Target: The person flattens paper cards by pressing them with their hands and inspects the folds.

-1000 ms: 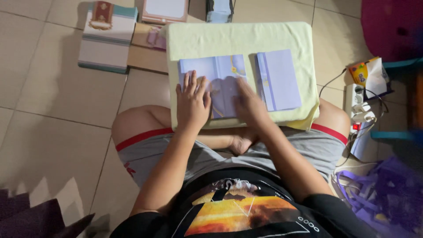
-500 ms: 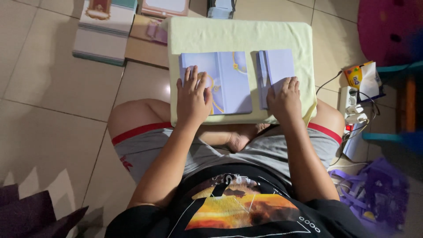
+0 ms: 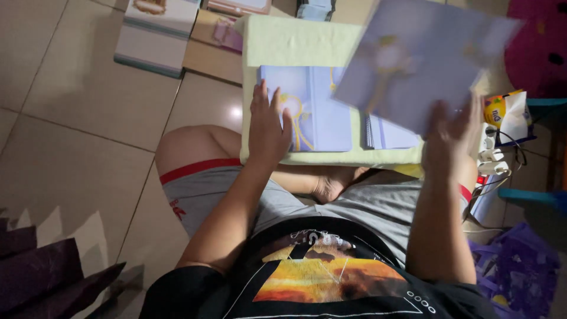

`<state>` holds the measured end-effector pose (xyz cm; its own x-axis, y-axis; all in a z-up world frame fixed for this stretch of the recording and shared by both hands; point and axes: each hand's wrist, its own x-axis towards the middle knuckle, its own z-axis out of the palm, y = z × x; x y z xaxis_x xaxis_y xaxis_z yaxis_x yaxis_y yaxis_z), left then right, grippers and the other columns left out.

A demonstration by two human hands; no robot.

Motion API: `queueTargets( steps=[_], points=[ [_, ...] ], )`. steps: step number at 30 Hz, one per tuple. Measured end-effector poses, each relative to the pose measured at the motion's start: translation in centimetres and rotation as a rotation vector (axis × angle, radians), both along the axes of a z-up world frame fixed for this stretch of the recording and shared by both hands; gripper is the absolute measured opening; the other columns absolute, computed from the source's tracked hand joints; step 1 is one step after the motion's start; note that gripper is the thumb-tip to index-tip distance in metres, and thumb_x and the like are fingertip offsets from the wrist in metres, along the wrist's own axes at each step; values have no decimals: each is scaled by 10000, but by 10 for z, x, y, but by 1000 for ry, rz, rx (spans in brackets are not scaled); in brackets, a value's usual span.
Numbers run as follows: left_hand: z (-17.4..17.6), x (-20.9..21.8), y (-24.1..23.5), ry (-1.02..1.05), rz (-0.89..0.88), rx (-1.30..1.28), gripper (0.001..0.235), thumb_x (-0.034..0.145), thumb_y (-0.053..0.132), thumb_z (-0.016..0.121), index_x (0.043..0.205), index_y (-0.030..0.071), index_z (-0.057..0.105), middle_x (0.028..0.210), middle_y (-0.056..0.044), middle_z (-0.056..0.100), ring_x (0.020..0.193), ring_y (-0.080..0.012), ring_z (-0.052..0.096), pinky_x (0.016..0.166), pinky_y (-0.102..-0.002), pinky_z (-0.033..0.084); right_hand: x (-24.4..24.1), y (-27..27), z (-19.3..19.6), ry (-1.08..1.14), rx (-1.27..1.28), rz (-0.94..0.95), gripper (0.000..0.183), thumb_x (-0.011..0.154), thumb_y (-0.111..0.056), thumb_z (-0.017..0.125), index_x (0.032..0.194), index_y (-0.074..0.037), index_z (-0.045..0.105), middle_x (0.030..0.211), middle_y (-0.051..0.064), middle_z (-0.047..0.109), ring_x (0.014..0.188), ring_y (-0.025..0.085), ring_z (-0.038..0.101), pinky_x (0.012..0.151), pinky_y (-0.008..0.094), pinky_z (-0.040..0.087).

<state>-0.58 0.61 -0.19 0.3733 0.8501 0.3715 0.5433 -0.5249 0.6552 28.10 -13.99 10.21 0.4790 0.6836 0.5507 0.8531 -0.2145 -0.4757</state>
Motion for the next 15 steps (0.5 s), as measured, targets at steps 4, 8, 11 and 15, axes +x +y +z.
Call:
queueTargets(
  steps=[4, 8, 11, 15],
  points=[
    [-22, -3, 7, -176, 18, -43, 488, 1068, 130, 394, 1532, -22, 386, 1559, -333, 346, 1481, -516, 298, 1219, -581, 253, -52, 24, -68, 672, 190, 351, 576, 1096, -50, 586, 1579, -31, 273, 1466, 258, 478, 1345, 316, 496, 1147, 428, 433],
    [-51, -9, 14, -304, 24, -56, 484, 1129, 182, 253, 1573, 13, 344, 1601, -272, 340, 1499, -449, 311, 1238, -532, 237, -92, 40, -74, 709, -185, 230, 673, 1063, -106, 554, 1623, -102, 181, 1413, 483, 409, 1292, 609, 439, 1034, 653, 443],
    [-46, -11, 18, -271, -5, -52, 517, 1151, 242, 164, 1594, 27, 319, 1635, -236, 310, 1527, -398, 289, 1254, -506, 222, -98, 44, -81, 685, -248, 240, 684, 1065, -107, 543, 1634, -109, 163, 1462, 471, 378, 1339, 577, 423, 1062, 636, 430],
    [-28, -22, 20, -424, -220, -452, 589, 1140, 397, 185, 1664, 132, 159, 1717, -194, 97, 1584, -395, 82, 1280, -514, -25, -76, 41, -114, 608, -284, 263, 682, 1048, -162, 603, 1634, -170, 255, 1295, 388, 595, 1230, 457, 590, 929, 524, 547]
  ],
)
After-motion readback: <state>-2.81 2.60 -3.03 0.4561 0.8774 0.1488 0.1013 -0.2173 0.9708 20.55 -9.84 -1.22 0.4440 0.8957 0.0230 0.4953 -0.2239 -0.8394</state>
